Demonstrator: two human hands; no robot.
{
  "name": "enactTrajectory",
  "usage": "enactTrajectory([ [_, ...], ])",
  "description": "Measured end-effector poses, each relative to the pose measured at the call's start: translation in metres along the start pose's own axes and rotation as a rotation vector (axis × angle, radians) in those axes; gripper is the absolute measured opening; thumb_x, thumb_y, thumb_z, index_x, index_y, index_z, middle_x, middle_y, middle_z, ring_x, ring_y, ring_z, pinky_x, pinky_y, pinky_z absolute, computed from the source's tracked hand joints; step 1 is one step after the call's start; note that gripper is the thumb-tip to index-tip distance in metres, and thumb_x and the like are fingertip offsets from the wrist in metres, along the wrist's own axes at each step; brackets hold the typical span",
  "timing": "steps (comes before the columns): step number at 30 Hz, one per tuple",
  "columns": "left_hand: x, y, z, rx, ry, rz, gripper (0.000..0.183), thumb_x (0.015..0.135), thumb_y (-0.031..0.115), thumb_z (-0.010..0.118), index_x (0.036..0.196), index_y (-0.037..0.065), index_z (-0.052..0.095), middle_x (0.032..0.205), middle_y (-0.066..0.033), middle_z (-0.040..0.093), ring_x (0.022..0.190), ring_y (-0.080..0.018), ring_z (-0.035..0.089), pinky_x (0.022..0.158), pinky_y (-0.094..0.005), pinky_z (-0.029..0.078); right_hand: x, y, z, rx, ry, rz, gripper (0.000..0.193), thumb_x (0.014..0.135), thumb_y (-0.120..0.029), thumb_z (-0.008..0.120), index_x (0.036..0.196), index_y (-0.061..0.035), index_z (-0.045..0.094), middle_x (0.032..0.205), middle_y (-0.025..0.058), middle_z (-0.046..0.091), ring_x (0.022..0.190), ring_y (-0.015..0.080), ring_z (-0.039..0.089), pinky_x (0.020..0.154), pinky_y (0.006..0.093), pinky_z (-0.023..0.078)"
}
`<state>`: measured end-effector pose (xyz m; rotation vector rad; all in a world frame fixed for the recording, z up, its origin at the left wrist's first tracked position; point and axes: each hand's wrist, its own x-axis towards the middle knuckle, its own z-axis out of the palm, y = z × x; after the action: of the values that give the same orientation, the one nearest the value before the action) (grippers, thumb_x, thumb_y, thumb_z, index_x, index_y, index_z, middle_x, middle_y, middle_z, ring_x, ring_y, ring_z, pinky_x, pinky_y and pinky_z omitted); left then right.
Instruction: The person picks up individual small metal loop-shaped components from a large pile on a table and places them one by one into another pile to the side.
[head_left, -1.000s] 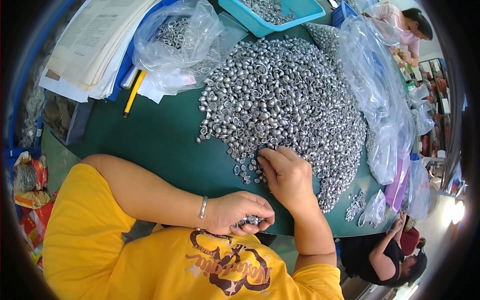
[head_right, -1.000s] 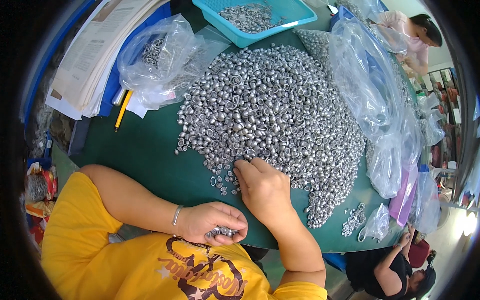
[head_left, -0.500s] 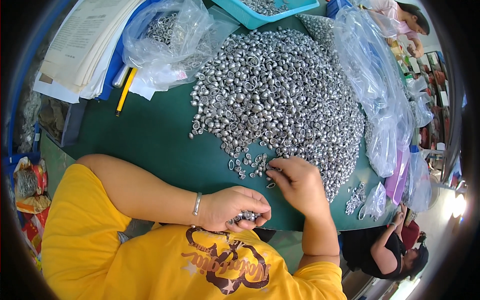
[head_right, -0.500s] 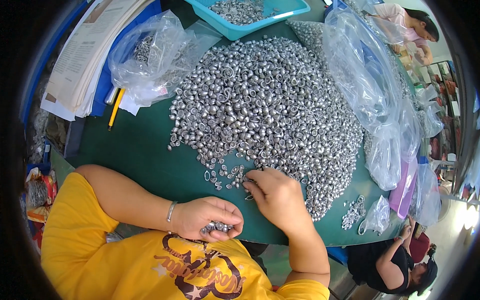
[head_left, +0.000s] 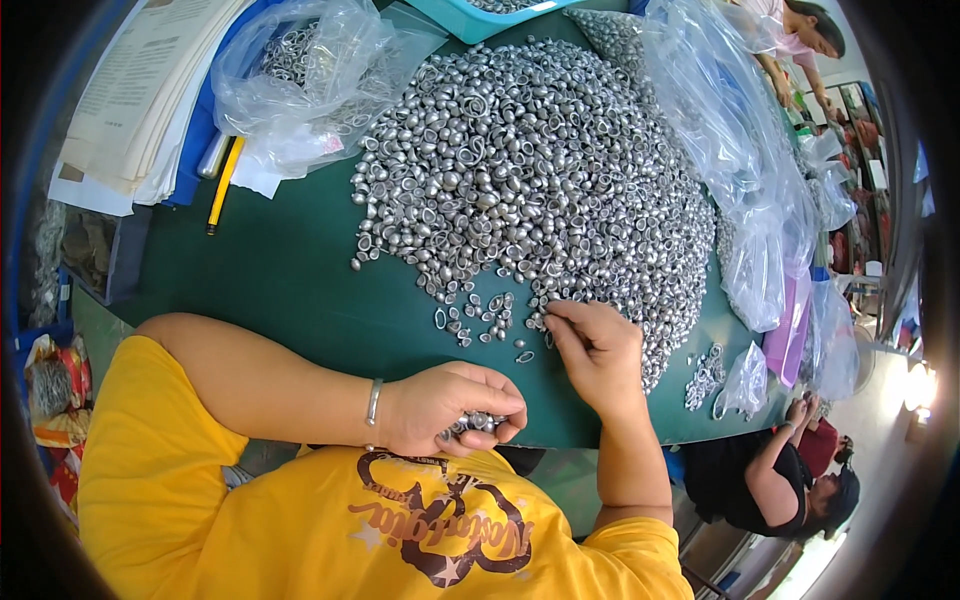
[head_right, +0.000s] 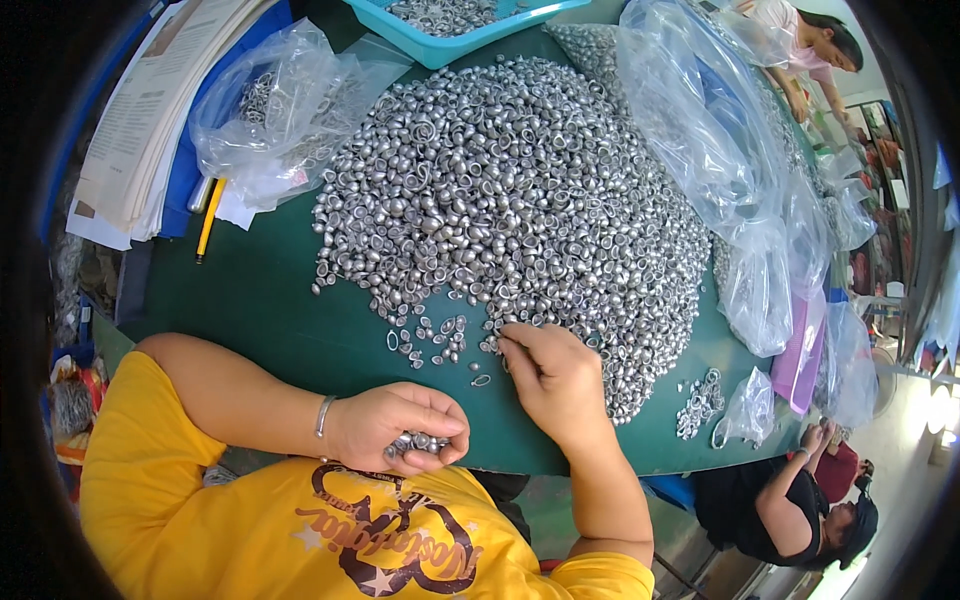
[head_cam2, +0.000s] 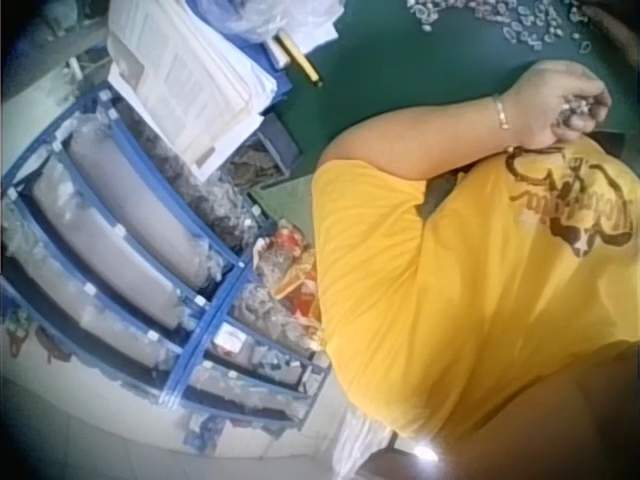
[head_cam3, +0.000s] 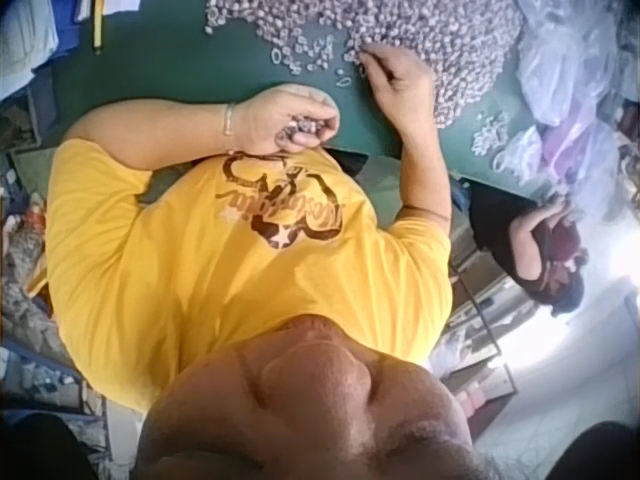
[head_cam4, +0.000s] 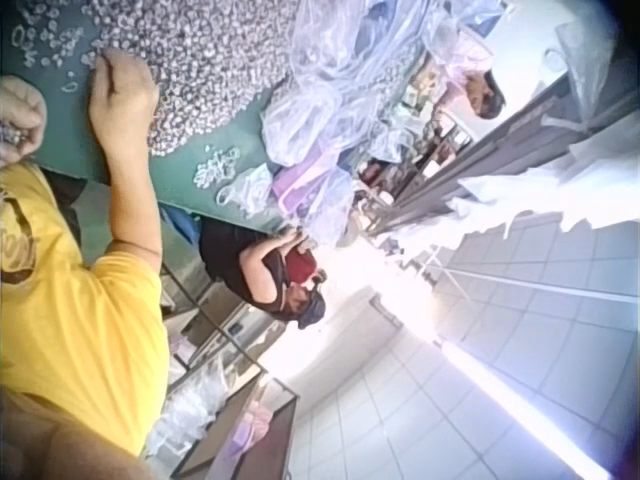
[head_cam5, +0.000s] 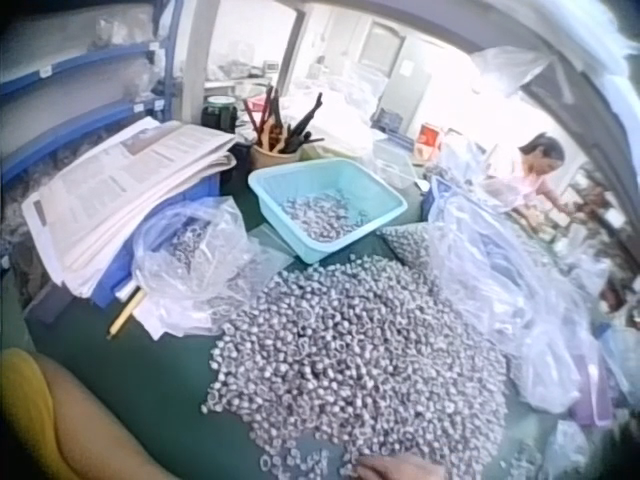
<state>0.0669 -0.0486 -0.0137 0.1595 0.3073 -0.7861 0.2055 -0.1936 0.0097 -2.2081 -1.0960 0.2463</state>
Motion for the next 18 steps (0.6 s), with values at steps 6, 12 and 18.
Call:
enactTrajectory([
  [6, -0.003, 0.001, 0.004, 0.015, 0.033, -0.011, 0.017, 0.09, 0.012, 0.043, 0.091, -0.001, 0.053, 0.082, -0.0101, 0.051, 0.054, -0.01, 0.039, 0.042, -0.0185, 0.028, -0.002, 0.0, 0.0, 0.177, -0.011, 0.125, 0.007, 0.075, -0.005, 0.064, 0.081, -0.0007, 0.062, 0.063, 0.0033, 0.057, 0.048, 0.0145, 0.051, 0.045, 0.0249, 0.04],
  [12, 0.0, 0.002, 0.001, 0.009, 0.015, -0.02, 0.017, 0.09, 0.012, 0.042, 0.091, -0.002, 0.053, 0.082, -0.0103, 0.051, 0.053, -0.0103, 0.039, 0.042, -0.0186, 0.028, -0.004, 0.018, -0.023, 1.54, -0.203, 0.742, 0.009, 0.084, -0.006, 0.054, 0.086, 0.0025, 0.057, 0.052, -0.0048, 0.037, 0.041, 0.0029, 0.025, 0.038, 0.0193, 0.019],
  [18, -0.001, 0.002, 0.0, 0.001, 0.009, -0.01, 0.019, 0.09, 0.012, 0.041, 0.09, -0.002, 0.054, 0.082, -0.0106, 0.051, 0.054, -0.0104, 0.04, 0.042, -0.0185, 0.029, -0.009, 0.022, -0.021, 1.72, -0.231, 0.742, 0.013, 0.086, -0.011, 0.05, 0.084, 0.0008, 0.055, 0.053, -0.0038, 0.033, 0.042, 0.0055, 0.027, 0.038, 0.0187, 0.02],
])
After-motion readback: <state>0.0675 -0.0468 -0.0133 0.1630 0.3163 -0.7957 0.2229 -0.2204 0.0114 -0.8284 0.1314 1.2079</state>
